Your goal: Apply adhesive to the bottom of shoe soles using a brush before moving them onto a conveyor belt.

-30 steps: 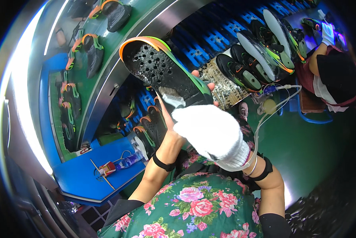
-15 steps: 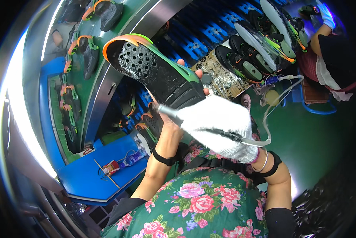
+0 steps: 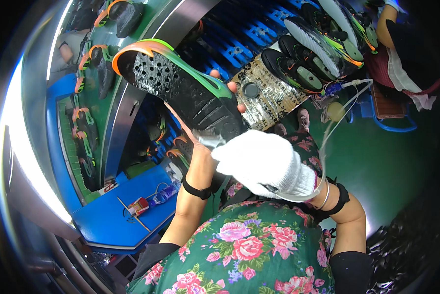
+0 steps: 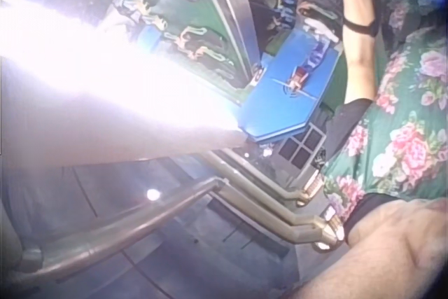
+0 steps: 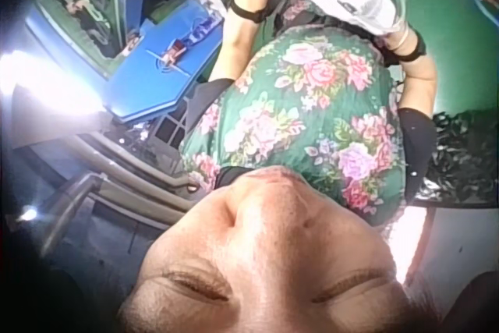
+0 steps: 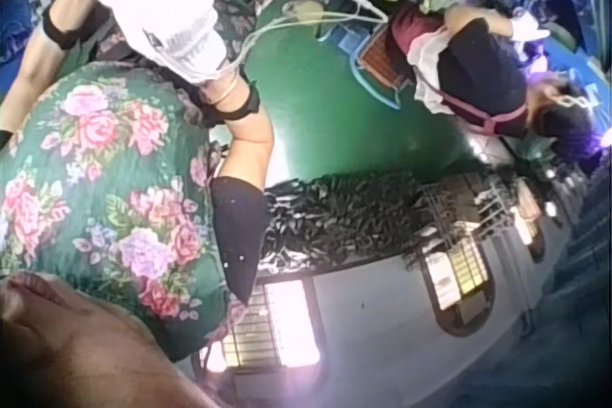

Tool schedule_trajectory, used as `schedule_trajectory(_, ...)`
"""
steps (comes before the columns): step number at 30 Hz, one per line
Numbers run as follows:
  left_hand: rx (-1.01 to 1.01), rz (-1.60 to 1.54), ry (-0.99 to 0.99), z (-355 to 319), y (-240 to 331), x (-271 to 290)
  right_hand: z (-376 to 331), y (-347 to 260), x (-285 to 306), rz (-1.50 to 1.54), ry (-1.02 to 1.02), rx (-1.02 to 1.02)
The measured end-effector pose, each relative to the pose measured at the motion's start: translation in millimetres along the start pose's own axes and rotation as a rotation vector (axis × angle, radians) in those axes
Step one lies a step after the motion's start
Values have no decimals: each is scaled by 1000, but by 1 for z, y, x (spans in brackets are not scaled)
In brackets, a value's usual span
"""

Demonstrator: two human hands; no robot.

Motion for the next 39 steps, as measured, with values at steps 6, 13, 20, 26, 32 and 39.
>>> schedule_trajectory(6,125,130,-191,-8,4,4,3,13,16,126,138,-136)
schedule_trajectory(13,164,180,-112,-12,5,1,2,7,0,237,-13,-127)
schedule_trajectory(20,283,256,-151,-14,8,11,-1,-5,-9,-121,-80,93)
schedule_trajectory(26,353,242,-187,-22,6,15,3,-12,-7,154,-144,-16)
schedule_trajectory(32,395,571,181,-24,13,28,-3,-11,-10,-109,-196,60)
schedule_trajectory(39,430,509,251,-31,27,44,-3,-17,-9,108,-254,59)
Point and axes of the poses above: each hand's wrist, its own z-axis towards the middle knuckle, its own x-axis out of the back of the hand, y = z × x, the point moved 7 cm from there along z, towards the middle knuckle, and after that the axes turned 5 degrees about x, right-handed, at the moved point
